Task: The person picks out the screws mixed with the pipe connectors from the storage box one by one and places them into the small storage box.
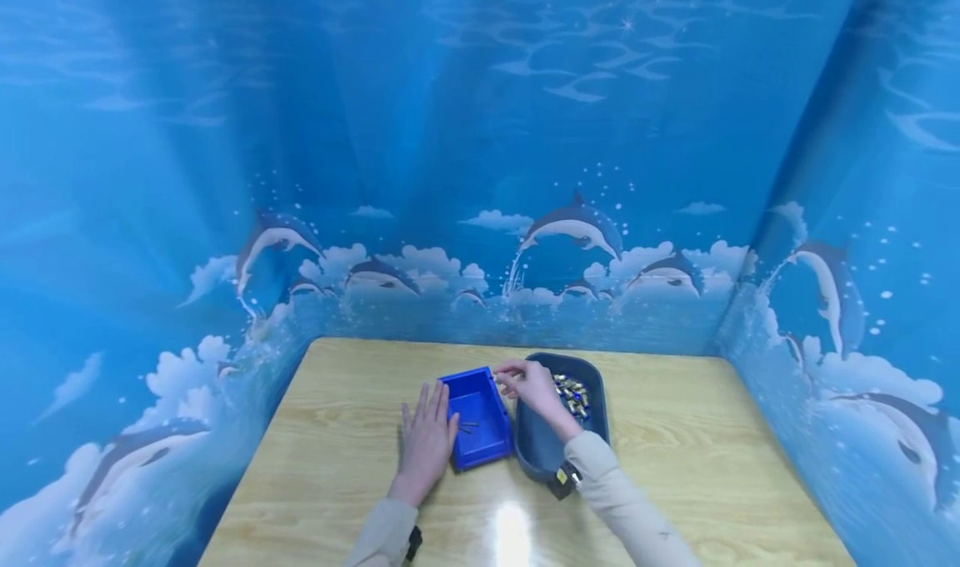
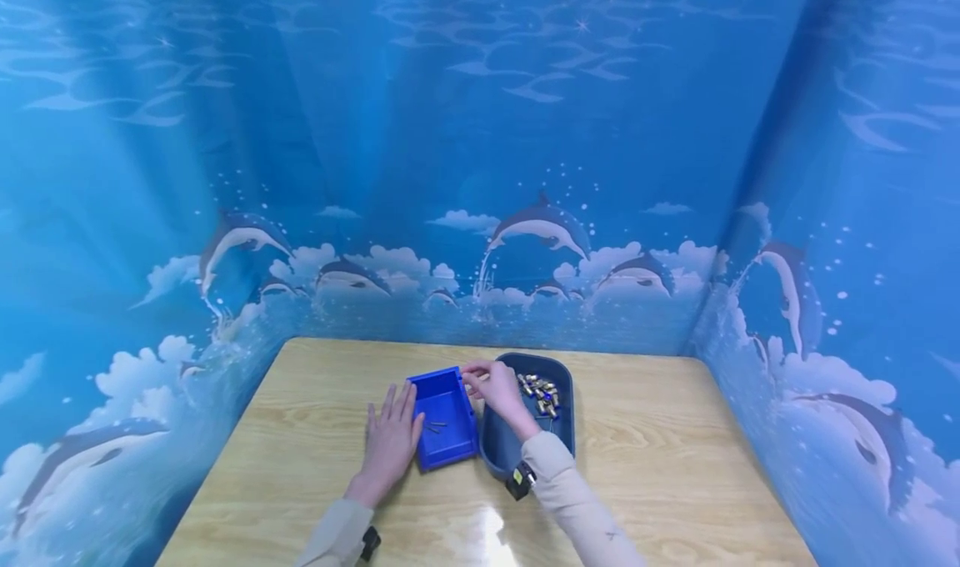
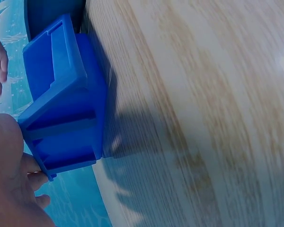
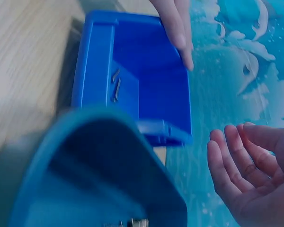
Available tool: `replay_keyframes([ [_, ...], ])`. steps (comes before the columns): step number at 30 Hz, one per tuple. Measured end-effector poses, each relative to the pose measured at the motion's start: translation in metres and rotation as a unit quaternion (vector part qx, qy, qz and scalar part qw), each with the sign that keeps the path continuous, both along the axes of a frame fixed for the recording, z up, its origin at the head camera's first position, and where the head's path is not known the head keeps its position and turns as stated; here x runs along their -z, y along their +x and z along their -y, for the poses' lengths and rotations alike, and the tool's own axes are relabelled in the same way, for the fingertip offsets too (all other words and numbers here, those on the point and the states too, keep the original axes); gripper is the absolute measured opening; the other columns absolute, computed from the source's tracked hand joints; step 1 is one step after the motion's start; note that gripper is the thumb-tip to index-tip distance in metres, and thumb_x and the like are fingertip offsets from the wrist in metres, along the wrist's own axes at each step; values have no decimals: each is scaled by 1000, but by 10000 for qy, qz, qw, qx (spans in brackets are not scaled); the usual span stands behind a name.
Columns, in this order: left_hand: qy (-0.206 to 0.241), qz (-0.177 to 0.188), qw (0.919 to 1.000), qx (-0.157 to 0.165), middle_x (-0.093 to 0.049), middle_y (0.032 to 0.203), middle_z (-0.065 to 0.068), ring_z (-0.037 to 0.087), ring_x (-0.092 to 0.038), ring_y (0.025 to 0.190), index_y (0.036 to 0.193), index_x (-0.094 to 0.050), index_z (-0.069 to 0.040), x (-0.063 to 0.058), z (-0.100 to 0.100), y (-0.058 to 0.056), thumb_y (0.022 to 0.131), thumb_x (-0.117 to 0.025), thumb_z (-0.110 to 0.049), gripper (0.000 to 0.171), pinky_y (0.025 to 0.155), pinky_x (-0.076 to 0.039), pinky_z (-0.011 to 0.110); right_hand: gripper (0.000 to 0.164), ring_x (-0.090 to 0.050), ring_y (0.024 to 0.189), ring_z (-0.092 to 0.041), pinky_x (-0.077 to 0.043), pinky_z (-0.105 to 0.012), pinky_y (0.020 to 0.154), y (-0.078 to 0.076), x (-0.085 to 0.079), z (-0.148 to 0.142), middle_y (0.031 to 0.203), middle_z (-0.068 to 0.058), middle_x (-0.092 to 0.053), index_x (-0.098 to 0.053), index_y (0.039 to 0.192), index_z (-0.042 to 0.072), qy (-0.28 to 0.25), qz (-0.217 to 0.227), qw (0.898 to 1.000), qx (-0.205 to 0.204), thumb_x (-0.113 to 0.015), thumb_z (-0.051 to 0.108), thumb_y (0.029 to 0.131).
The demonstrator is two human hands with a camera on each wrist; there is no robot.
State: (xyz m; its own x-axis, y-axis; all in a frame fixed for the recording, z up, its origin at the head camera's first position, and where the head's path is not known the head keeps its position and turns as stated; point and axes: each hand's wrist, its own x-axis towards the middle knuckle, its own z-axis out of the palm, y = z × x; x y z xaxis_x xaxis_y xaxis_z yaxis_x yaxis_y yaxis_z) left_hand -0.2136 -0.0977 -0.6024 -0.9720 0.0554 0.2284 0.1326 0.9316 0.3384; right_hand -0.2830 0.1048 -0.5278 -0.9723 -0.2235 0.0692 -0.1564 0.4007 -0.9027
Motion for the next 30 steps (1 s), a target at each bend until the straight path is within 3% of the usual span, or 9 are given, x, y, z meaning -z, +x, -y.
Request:
replay_keyframes([
  [4, -5, 33, 10000, 8, -30, 165, 10, 36, -20, 154, 158, -34, -6, -1, 0, -1, 107, -47, -37, 60, 120, -18, 68, 17, -75, 77, -36, -63, -49, 72, -1, -6, -20, 94, -19, -76, -74, 108, -4, 111, 99, 9997, 184, -68, 7, 96],
  [12, -59, 28, 10000, -28, -31, 164, 12, 36, -19, 154, 157, -34, -5, -1, 0, 1, 107, -49, -36, 61, 120, -19, 68, 17, -74, 78, -38, -61, -28, 60, 1, -6, -57, 93, -20, -76, -75, 107, -3, 603, -1, 9975, 358, -70, 9, 96],
  [17, -77, 28, 9999, -65, -31, 164, 11, 36, -19, 154, 158, -34, -6, -2, 0, 0, 107, -48, -37, 61, 120, -19, 68, 15, -74, 73, -28, -60, -28, 60, 1, -3, -71, 89, -13, -77, -76, 104, 0, 989, -113, 9940, 453, -72, 11, 94],
  [23, 10, 28, 10000, -25, -31, 164, 12, 36, -17, 154, 158, -34, -6, -4, 0, 0, 107, -48, -36, 61, 120, -17, 69, 6, -72, 73, -18, -57, -27, 60, 5, 3, -86, 91, -9, -77, -79, 94, 7, 1710, -484, 9826, 545, -77, 10, 89],
  [30, 32, 23, 10000, -7, -32, 164, 11, 36, -17, 154, 157, -35, -6, -4, 1, 1, 107, -48, -36, 60, 120, -17, 69, 5, -70, 73, -18, -59, -31, 68, 16, 18, -101, 85, -5, -76, -77, 88, 5, 2393, -883, 9669, 19, -79, 2, 84],
])
